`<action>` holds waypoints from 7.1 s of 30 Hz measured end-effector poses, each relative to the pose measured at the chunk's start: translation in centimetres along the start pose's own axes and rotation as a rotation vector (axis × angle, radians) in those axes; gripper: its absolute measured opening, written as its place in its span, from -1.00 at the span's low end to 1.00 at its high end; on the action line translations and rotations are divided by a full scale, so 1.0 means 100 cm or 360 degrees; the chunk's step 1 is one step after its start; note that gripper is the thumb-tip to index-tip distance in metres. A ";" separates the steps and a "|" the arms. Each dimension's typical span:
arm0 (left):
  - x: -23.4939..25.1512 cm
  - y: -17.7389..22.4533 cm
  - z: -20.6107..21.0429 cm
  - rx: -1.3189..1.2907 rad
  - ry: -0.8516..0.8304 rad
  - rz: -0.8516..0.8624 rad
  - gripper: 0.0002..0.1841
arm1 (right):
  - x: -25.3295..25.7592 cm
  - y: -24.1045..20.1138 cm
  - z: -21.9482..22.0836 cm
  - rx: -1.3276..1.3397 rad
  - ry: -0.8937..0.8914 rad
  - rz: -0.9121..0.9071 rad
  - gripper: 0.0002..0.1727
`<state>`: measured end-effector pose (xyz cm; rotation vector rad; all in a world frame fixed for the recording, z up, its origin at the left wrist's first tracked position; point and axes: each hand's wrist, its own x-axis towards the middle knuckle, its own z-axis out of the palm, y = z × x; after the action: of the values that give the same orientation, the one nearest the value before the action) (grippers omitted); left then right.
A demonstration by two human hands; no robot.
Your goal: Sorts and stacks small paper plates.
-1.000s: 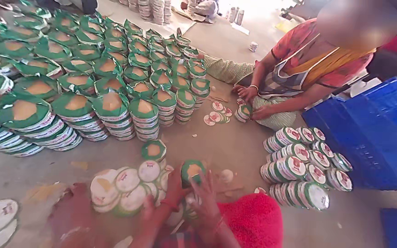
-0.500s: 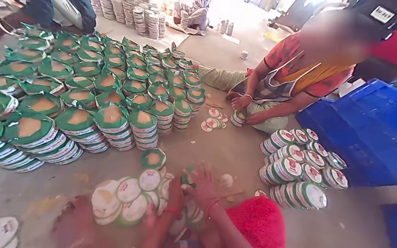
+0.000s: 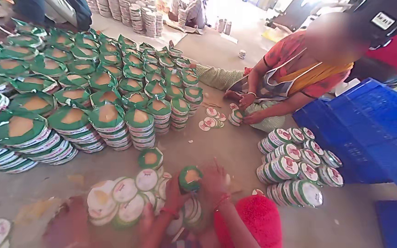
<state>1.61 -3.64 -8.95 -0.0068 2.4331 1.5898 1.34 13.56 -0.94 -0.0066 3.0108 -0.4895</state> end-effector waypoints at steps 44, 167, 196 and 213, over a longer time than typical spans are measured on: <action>0.049 0.039 -0.049 0.0325 -0.0223 -0.0055 -0.01 | 0.001 -0.030 -0.011 0.0603 -0.0061 0.0584 -0.07; 0.000 -0.004 -0.002 0.0050 -0.0070 0.0081 0.40 | 0.007 -0.020 -0.004 -0.0593 -0.0378 -0.0331 -0.33; 0.001 -0.006 0.001 0.0099 -0.0004 0.0113 0.35 | -0.022 0.029 0.010 -0.0280 -0.0305 -0.0027 -0.43; 0.018 0.027 -0.074 0.0625 -0.0624 -0.0072 -0.05 | -0.061 0.016 0.030 -0.0079 0.0433 -0.0487 -0.60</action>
<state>-1.91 -9.00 -4.00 0.2858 2.3569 0.9598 7.74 14.22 -3.68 -0.4452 3.3047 -0.4743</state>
